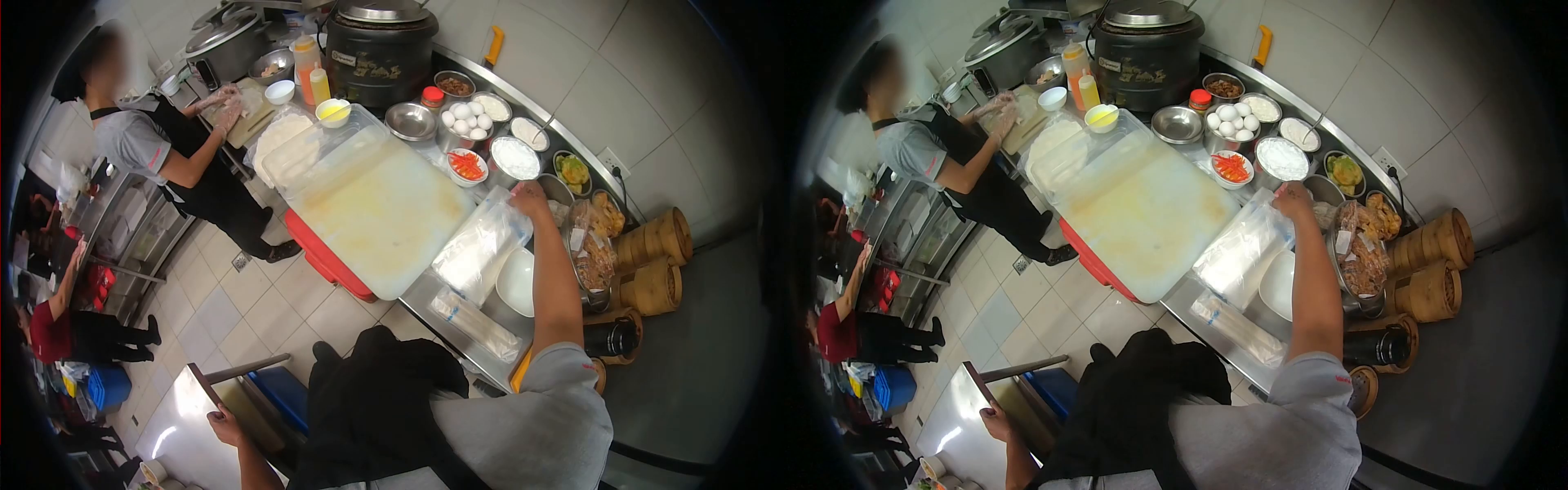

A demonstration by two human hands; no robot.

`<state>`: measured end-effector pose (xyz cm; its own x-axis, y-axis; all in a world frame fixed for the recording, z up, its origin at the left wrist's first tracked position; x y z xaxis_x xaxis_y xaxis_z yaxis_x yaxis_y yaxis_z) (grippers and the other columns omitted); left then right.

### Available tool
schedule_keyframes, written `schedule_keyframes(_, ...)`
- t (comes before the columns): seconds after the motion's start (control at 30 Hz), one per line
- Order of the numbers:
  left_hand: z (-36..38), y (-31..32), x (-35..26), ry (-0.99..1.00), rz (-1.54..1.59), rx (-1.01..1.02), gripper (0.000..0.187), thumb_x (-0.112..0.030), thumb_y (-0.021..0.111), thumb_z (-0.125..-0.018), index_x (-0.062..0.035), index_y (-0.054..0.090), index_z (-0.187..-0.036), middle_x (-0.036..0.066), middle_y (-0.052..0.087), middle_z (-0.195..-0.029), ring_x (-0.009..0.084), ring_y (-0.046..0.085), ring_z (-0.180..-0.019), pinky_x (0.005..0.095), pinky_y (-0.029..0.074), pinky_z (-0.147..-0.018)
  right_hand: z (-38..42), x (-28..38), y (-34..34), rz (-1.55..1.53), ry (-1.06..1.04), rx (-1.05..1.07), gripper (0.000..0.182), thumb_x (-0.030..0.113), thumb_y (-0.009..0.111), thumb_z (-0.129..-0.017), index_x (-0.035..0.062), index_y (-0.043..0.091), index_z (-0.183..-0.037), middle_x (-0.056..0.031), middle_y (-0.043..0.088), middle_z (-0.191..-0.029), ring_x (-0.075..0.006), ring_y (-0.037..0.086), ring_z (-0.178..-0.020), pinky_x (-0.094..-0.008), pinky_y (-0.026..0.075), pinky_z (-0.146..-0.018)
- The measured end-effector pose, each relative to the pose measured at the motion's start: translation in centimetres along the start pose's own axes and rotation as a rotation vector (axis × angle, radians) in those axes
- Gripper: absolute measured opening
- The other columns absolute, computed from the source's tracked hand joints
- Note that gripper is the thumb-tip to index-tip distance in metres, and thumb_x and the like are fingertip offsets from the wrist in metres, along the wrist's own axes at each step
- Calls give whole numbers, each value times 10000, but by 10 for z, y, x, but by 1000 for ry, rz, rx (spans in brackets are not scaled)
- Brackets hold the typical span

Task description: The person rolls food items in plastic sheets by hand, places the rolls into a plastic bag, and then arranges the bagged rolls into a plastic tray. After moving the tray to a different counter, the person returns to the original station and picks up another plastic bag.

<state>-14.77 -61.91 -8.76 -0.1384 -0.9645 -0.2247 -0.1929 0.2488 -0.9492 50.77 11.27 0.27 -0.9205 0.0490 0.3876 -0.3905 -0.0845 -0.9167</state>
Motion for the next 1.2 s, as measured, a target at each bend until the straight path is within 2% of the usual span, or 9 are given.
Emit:
schedule_keyframes(0.23,1,-1,-1,0,-2,10,434,-462,623,-935,-83,471,-791,110,593,-694,349,586,-647,483,461,-632,27,20,-30,-141,-18,-14,196,146,789,-664,51,691,-805,-150,722,-897,-285,698,-825,-384,539,-771)
schedule_keyframes(0.33,2,-4,-4,1,0,13,432,-464,620,-937,-83,474,-793,111,592,-694,349,588,-650,484,462,-635,35,22,-35,-65,-87,-213,241,176,783,-676,31,694,-847,-150,719,-855,-297,686,-794,-386,536,-749)
schedule_keyframes(0.4,2,-3,-2,0,4,16,431,-465,620,-937,-84,476,-795,111,591,-693,347,589,-651,484,463,-636,40,23,-40,145,36,-268,295,270,776,-711,43,689,-878,-167,708,-892,-336,683,-847,-407,530,-792)
schedule_keyframes(0.5,1,-2,-2,17,-9,-2,431,-465,620,-937,-85,476,-795,107,589,-688,341,590,-644,482,463,-632,51,24,-47,121,13,-369,343,363,771,-738,46,680,-828,-180,692,-848,-365,675,-825,-416,526,-787)
schedule_keyframes(0.63,4,-6,-5,8,19,5,425,-462,624,-935,-85,484,-800,112,596,-692,353,591,-647,485,464,-632,47,28,-59,45,78,-223,342,368,773,-760,43,667,-768,-175,677,-784,-353,662,-757,-414,514,-746)
schedule_keyframes(0.73,3,-5,-4,-8,33,25,420,-459,627,-934,-82,491,-807,119,607,-705,364,597,-660,488,467,-639,45,27,-65,-74,21,-264,327,345,764,-782,44,650,-726,-165,649,-716,-327,626,-680,-415,488,-689)
schedule_keyframes(0.83,1,-3,-1,-15,26,27,419,-455,627,-933,-77,495,-812,128,616,-718,374,601,-676,492,468,-650,58,35,-85,-136,42,-397,364,365,747,-806,11,662,-794,-197,690,-816,-355,669,-785,-448,497,-731)
schedule_keyframes(1.13,1,-2,0,-21,18,36,415,-440,624,-935,-66,492,-810,134,602,-740,391,580,-701,502,455,-680,89,43,-140,-332,42,-472,334,329,754,-829,5,676,-822,-144,673,-734,-274,626,-665,-383,485,-674)
schedule_keyframes(1.2,2,-2,0,-22,14,40,412,-436,624,-935,-66,493,-810,133,598,-741,390,577,-703,502,452,-683,105,48,-155,-371,-6,-593,328,334,731,-856,8,694,-868,-144,675,-741,-272,634,-682,-383,495,-697)
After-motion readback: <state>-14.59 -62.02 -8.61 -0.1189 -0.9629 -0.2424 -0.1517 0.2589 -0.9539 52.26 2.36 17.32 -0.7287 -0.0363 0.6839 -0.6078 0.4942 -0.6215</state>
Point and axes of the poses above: each hand's wrist, its own z-axis away from the middle knuckle, its own y-axis out of the palm, x = y × z, the point moved 4 cm from there along -z, towards the middle knuckle
